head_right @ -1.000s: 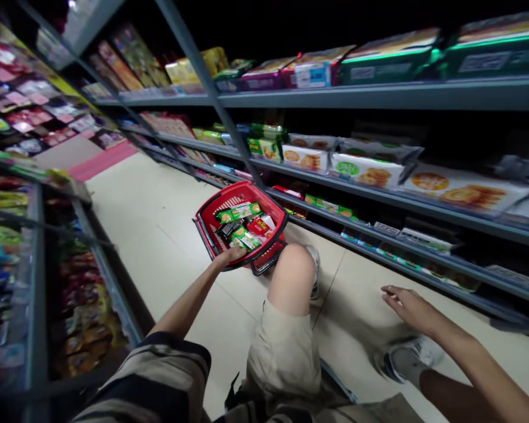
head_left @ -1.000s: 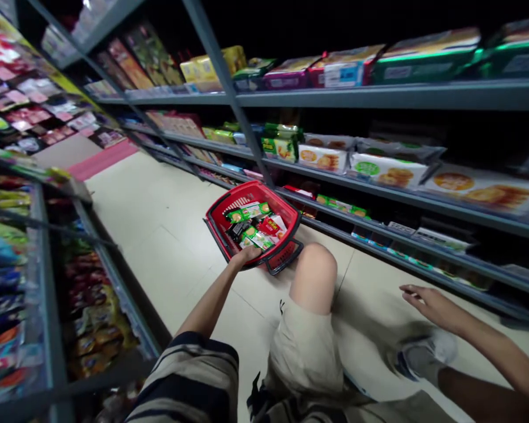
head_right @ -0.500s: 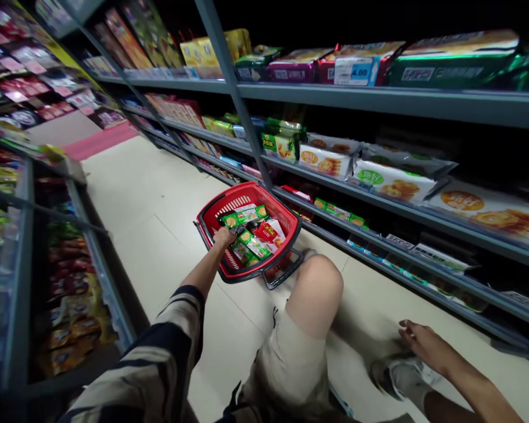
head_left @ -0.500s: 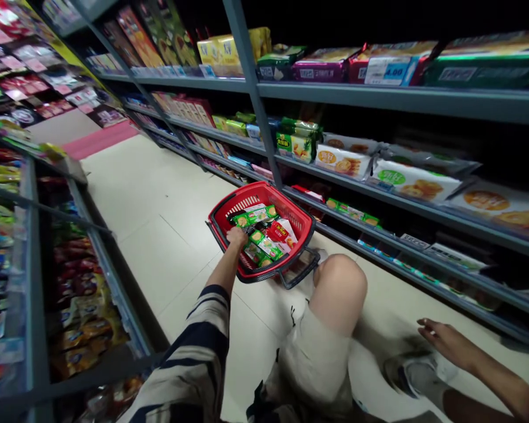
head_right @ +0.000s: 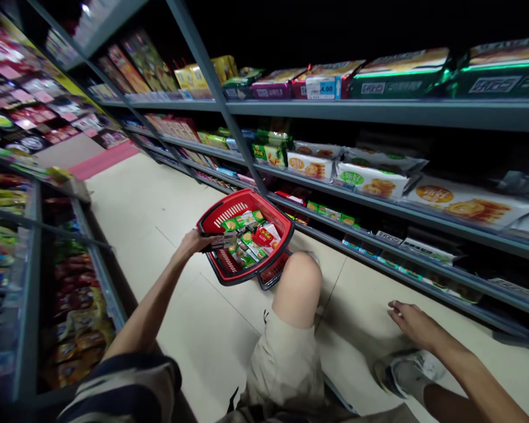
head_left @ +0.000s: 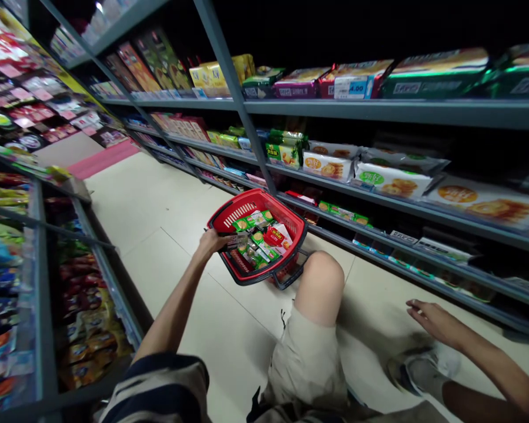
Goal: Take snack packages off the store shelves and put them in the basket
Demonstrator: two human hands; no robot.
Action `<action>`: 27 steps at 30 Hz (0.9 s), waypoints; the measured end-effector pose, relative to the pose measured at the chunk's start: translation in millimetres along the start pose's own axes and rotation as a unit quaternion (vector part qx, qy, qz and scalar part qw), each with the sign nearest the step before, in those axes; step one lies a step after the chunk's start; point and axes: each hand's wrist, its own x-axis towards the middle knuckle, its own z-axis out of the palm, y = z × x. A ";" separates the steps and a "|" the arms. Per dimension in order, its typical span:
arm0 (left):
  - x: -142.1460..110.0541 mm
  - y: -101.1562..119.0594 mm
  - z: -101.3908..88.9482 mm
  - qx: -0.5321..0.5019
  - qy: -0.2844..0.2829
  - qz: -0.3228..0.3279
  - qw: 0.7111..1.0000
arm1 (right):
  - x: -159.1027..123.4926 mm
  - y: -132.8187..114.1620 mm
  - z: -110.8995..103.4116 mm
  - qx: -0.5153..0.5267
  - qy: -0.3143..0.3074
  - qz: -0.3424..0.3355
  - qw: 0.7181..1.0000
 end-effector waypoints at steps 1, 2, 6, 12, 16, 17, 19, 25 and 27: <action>-11.7 -9.2 -21.3 -0.010 0.008 -0.009 1.000 | 4.6 -11.3 -4.1 0.004 0.019 -0.018 1.000; -25.4 -16.4 -42.6 -0.036 0.013 -0.012 0.999 | 8.9 -23.5 -8.1 0.014 0.036 -0.036 0.999; -89.0 -3.3 -106.1 -0.251 0.011 0.074 0.965 | 16.7 -81.7 -25.9 0.142 0.082 -0.084 0.983; -131.3 153.9 -69.9 -0.493 -0.132 0.212 0.834 | -4.9 -147.0 -75.7 0.438 0.161 -0.089 0.880; -122.5 273.0 18.9 -0.550 -0.237 0.259 0.758 | -28.2 -134.7 -112.1 0.566 0.204 -0.062 0.796; -120.7 297.2 42.7 -0.559 -0.248 0.267 0.745 | -34.6 -126.3 -118.6 0.579 0.223 -0.055 0.782; -120.9 338.2 85.3 -0.565 -0.265 0.261 0.737 | -47.5 -107.7 -127.7 0.586 0.260 -0.049 0.766; -133.4 419.9 166.9 -0.513 -0.281 0.289 0.758 | -62.3 -44.4 -137.2 0.436 0.406 -0.017 0.803; -133.4 434.3 193.4 -0.487 -0.287 0.319 0.761 | -54.0 -23.0 -134.3 0.398 0.432 0.001 0.809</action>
